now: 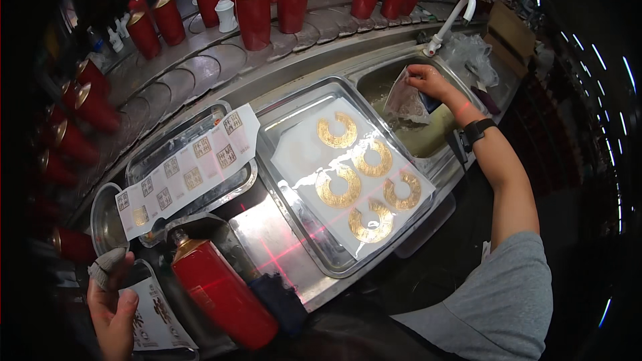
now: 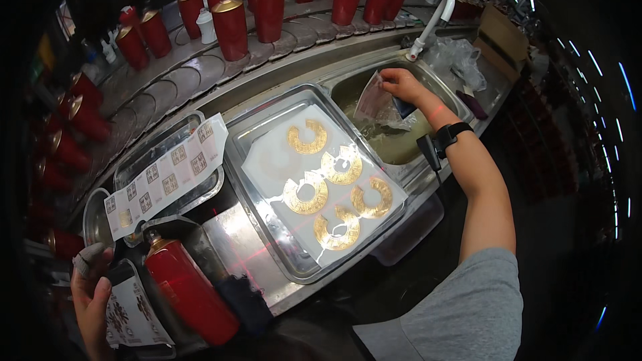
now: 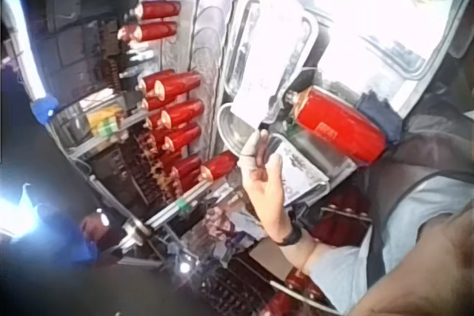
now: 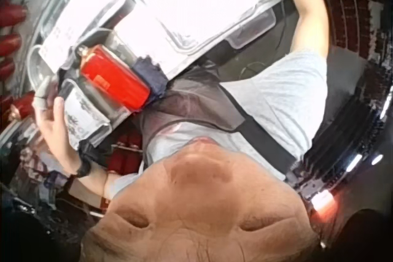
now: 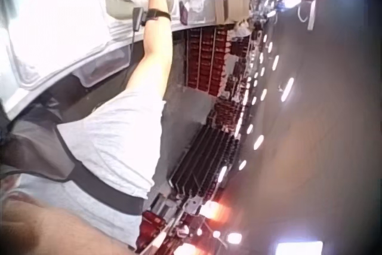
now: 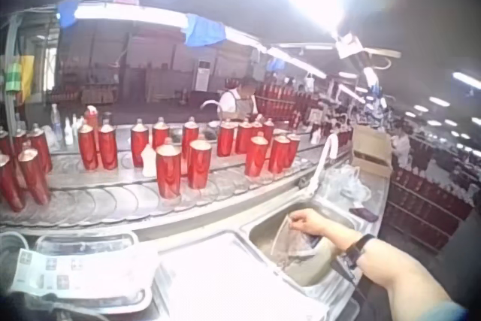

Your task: Applying labels and stickers to red liquor bottles on a production line.

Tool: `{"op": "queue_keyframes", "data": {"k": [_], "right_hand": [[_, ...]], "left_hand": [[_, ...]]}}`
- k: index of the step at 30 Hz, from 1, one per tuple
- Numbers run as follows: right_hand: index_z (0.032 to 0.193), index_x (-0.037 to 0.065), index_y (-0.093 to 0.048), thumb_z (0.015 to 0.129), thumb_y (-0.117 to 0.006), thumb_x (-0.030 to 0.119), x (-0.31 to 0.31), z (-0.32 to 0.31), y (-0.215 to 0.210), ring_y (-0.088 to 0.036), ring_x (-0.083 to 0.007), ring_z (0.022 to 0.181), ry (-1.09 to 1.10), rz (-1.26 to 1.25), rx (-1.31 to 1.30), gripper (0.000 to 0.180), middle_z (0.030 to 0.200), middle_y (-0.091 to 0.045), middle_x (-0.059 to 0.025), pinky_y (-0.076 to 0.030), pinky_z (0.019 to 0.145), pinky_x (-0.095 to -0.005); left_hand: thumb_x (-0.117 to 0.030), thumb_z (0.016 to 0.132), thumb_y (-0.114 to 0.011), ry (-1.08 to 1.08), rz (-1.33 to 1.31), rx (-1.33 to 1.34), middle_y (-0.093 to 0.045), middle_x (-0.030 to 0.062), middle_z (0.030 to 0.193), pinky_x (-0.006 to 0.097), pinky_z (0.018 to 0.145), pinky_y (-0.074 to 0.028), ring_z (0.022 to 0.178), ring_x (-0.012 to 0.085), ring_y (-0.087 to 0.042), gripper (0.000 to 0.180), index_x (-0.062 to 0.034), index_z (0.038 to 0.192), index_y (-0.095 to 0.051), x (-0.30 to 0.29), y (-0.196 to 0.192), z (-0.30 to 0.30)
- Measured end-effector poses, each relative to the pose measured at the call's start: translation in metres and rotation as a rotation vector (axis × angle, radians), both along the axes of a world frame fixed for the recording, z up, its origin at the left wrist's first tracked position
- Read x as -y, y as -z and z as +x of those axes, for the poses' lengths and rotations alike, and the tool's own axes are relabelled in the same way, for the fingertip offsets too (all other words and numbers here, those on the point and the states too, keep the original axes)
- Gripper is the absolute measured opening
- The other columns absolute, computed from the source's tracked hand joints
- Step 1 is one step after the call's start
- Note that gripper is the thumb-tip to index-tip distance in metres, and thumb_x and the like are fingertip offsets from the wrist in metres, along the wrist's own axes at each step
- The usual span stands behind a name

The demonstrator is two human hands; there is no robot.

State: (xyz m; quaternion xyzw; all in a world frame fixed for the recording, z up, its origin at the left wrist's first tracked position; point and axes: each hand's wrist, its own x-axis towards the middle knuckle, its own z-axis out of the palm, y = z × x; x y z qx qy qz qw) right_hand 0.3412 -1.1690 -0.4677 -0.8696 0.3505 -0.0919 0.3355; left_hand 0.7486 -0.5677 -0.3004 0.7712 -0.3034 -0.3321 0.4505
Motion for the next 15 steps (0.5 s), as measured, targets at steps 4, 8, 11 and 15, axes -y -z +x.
{"op": "queue_keyframes", "data": {"k": [4,8,11,15], "right_hand": [[0.105,0.0,-0.064,0.086,-0.061,0.006,-0.002,0.016,-0.053,-0.057,-0.0085,0.088,-0.006,-0.159,0.114,0.02,0.089,-0.063,0.0007,-0.047,0.081,-0.0268],[0.099,0.0,-0.062,0.088,-0.058,0.007,-0.006,0.044,-0.091,-0.053,-0.0053,0.084,-0.074,-0.091,0.232,0.014,0.086,-0.06,0.0023,-0.046,0.077,-0.0245],[0.107,0.001,-0.062,0.09,-0.055,0.004,-0.039,0.079,-0.127,-0.054,-0.0045,0.09,-0.159,-0.046,0.278,0.018,0.096,-0.061,0.0031,-0.046,0.082,-0.0238],[0.111,0.0,-0.062,0.09,-0.054,0.003,-0.089,0.132,-0.151,-0.055,-0.0049,0.093,-0.296,-0.023,0.352,0.022,0.099,-0.063,0.0027,-0.046,0.086,-0.0237]], "left_hand": [[-0.006,0.083,-0.063,0.19,0.007,0.037,-0.057,0.0177,0.127,0.038,0.109,-0.035,0.124,0.0259,-0.052,0.052,0.0041,0.131,-0.048,0.034,-0.003,-0.007],[-0.008,0.082,-0.067,0.394,-0.046,0.176,-0.057,0.0105,0.122,0.035,0.107,-0.035,0.12,0.0195,-0.051,0.049,0.0031,0.127,-0.052,0.096,-0.015,-0.017],[-0.013,0.085,-0.068,0.55,-0.18,0.123,-0.055,0.013,0.126,0.036,0.108,-0.035,0.123,0.0225,-0.05,0.053,0.003,0.131,-0.047,0.15,-0.014,-0.026],[-0.03,0.082,-0.073,0.589,-0.153,0.555,-0.052,0.022,0.131,0.034,0.106,-0.037,0.128,0.0284,-0.048,0.07,0.0047,0.134,-0.042,0.231,-0.007,-0.04]]}}
